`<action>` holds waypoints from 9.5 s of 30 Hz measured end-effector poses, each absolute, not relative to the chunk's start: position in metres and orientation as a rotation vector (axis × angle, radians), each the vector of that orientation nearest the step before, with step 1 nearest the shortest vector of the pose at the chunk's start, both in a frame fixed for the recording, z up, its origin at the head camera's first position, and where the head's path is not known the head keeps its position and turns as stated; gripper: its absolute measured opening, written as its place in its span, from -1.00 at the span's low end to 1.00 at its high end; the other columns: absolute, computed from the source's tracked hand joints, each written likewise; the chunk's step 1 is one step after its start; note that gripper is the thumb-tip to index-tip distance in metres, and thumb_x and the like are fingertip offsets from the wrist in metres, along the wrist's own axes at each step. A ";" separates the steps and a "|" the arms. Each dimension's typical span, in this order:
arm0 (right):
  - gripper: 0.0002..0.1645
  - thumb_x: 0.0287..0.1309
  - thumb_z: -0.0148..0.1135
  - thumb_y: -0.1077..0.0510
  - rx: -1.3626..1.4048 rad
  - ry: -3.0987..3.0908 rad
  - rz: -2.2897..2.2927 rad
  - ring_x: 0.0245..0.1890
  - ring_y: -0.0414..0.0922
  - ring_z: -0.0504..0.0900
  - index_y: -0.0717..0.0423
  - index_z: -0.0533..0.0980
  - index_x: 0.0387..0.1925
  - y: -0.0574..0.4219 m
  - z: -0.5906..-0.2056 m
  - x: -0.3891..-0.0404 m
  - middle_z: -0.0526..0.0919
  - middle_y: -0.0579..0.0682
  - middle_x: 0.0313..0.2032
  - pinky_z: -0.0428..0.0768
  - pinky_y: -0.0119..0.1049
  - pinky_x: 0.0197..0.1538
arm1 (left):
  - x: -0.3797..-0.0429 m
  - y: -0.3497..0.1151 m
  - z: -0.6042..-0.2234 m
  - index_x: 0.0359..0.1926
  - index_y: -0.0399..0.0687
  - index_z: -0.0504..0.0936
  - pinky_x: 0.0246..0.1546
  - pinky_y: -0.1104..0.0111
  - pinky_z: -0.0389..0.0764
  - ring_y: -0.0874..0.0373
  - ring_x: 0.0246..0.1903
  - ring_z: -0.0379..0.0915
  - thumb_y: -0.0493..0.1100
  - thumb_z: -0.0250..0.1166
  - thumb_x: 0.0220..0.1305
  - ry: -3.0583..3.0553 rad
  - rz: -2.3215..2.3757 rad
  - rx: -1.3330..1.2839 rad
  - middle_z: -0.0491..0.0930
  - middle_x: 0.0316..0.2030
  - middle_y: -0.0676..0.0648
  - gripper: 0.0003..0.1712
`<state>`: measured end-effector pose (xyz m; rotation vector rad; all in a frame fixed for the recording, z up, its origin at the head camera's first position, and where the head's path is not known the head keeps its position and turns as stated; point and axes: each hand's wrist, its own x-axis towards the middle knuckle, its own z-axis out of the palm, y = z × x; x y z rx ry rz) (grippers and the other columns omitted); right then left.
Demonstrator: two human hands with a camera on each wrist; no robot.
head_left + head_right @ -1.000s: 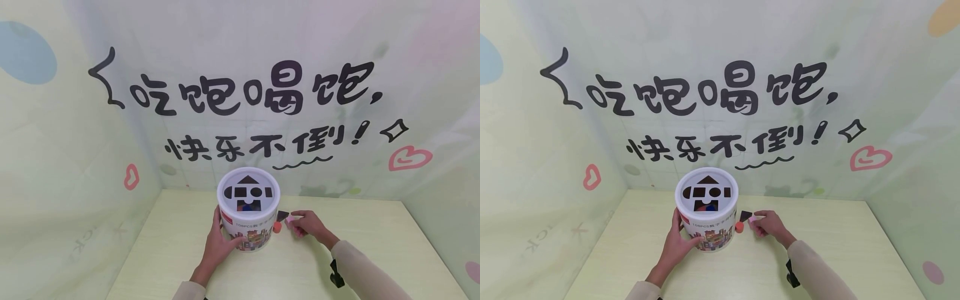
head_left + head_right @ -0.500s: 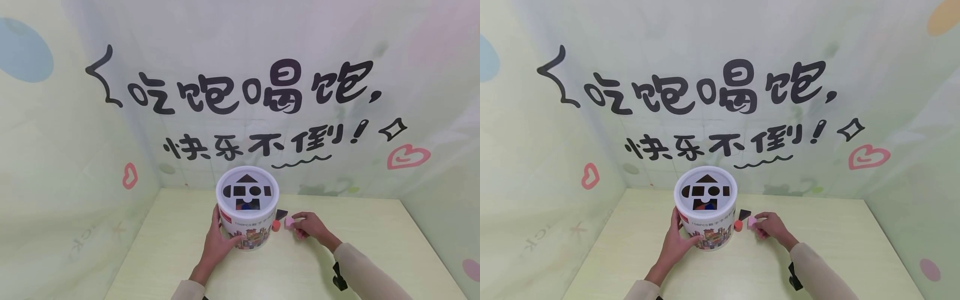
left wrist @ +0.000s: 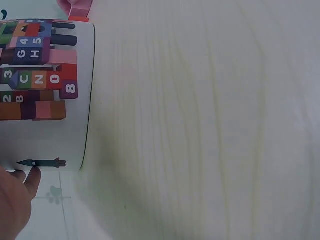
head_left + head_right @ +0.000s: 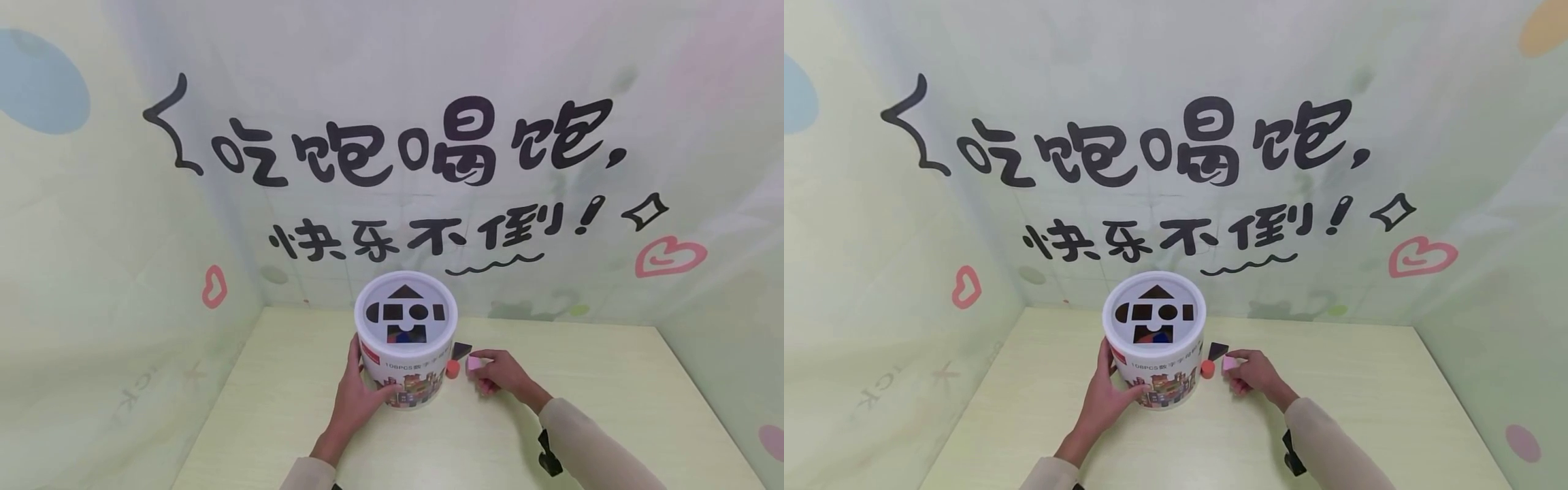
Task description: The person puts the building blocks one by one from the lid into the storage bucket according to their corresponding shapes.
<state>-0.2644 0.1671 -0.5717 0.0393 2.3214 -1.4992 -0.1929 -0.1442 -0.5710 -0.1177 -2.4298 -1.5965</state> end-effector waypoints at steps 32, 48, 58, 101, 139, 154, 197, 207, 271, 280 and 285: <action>-0.51 0.12 0.36 0.18 -0.089 2.403 -1.446 -0.69 -0.16 0.53 0.29 0.55 0.08 0.170 -0.523 -0.279 0.59 0.04 -0.64 0.67 -0.28 -0.55 | -0.193 -0.145 -0.569 0.49 0.56 -0.24 0.32 0.02 0.37 0.07 0.44 0.07 0.37 0.54 -0.27 -2.437 -1.590 -0.110 0.09 0.46 0.20 0.42; -0.50 0.14 0.36 0.12 -0.222 2.426 -1.419 -0.69 -0.15 0.54 0.28 0.53 0.08 0.168 -0.485 -0.290 0.60 0.08 -0.62 0.68 -0.26 -0.52 | -0.191 -0.144 -0.567 0.50 0.54 -0.24 0.32 0.01 0.36 0.05 0.44 0.07 0.34 0.55 -0.25 -2.438 -1.590 -0.116 0.10 0.46 0.17 0.42; -0.41 0.09 0.42 0.09 -0.295 2.447 -1.398 -0.69 -0.14 0.56 0.30 0.52 0.11 0.161 -0.460 -0.290 0.60 0.10 -0.61 0.68 -0.27 -0.53 | -0.191 -0.145 -0.569 0.51 0.52 -0.25 0.32 0.01 0.36 0.01 0.43 0.07 0.32 0.55 -0.24 -2.431 -1.572 -0.126 0.10 0.47 0.11 0.43; -0.37 0.08 0.43 0.02 -0.438 2.526 -1.381 -0.64 -0.05 0.62 0.20 0.52 0.15 0.146 -0.374 -0.291 0.65 0.20 -0.53 0.72 -0.16 -0.45 | -0.192 -0.146 -0.570 0.50 0.54 -0.23 0.32 0.01 0.36 0.05 0.44 0.07 0.36 0.54 -0.26 -2.429 -1.591 -0.120 0.11 0.46 0.17 0.42; -0.62 0.04 0.45 0.12 -0.619 2.408 -1.312 -0.74 -0.14 0.55 0.10 0.64 -0.07 0.059 -0.389 -0.282 0.63 0.04 -0.65 0.63 -0.28 -0.60 | -0.192 -0.146 -0.570 0.50 0.52 -0.25 0.33 0.00 0.35 0.07 0.44 0.05 0.34 0.53 -0.22 -2.436 -1.594 -0.140 0.08 0.47 0.17 0.41; -0.80 0.11 0.40 0.12 -0.709 2.363 -1.328 -0.73 -0.12 0.57 0.09 0.63 -0.23 0.039 -0.392 -0.285 0.62 0.06 -0.64 0.65 -0.27 -0.57 | -0.192 -0.146 -0.569 0.51 0.50 -0.26 0.32 -0.03 0.35 0.03 0.43 0.06 0.33 0.53 -0.19 -2.427 -1.596 -0.154 0.09 0.47 0.14 0.40; -0.56 0.12 0.37 0.20 -0.462 2.402 -1.483 -0.71 -0.13 0.58 0.14 0.59 0.08 0.070 -0.398 -0.290 0.64 0.06 -0.63 0.67 -0.25 -0.52 | -0.198 -0.139 -0.574 0.52 0.45 -0.29 0.38 -0.10 0.19 0.11 0.36 0.17 0.22 0.64 -0.35 -2.315 -1.659 -0.232 0.20 0.39 0.18 0.55; -0.54 0.13 0.37 0.17 -0.470 2.379 -1.543 -0.69 -0.13 0.59 0.15 0.58 0.09 0.076 -0.399 -0.290 0.64 0.05 -0.62 0.68 -0.25 -0.50 | -0.205 -0.135 -0.570 0.52 0.41 -0.29 0.29 0.01 0.35 0.21 0.22 0.28 0.14 0.68 -0.39 -2.236 -1.736 -0.331 0.25 0.29 0.24 0.60; -0.63 0.13 0.30 0.23 -0.116 2.283 -1.600 -0.72 -0.18 0.51 0.22 0.61 0.01 0.131 -0.531 -0.282 0.58 0.01 -0.67 0.61 -0.34 -0.59 | -0.196 -0.134 -0.566 0.51 0.49 -0.26 0.18 -0.04 0.43 0.14 0.20 0.36 0.15 0.69 -0.39 -2.293 -1.678 -0.203 0.33 0.25 0.24 0.57; -0.61 0.14 0.26 0.27 -0.148 2.236 -1.571 -0.70 -0.18 0.50 0.22 0.60 0.03 0.134 -0.543 -0.279 0.60 0.03 -0.62 0.62 -0.32 -0.58 | -0.180 -0.130 -0.535 0.54 0.28 -0.23 0.16 -0.08 0.45 0.02 0.19 0.38 -0.09 0.68 -0.27 -2.271 -1.682 -0.260 0.36 0.27 0.06 0.51; -0.60 0.12 0.25 0.27 -0.159 2.223 -1.560 -0.70 -0.17 0.51 0.20 0.60 0.03 0.133 -0.543 -0.278 0.60 0.04 -0.63 0.63 -0.30 -0.59 | -0.179 -0.130 -0.532 0.54 0.27 -0.22 0.16 -0.07 0.45 0.00 0.20 0.38 -0.08 0.67 -0.26 -2.275 -1.685 -0.252 0.36 0.27 0.05 0.51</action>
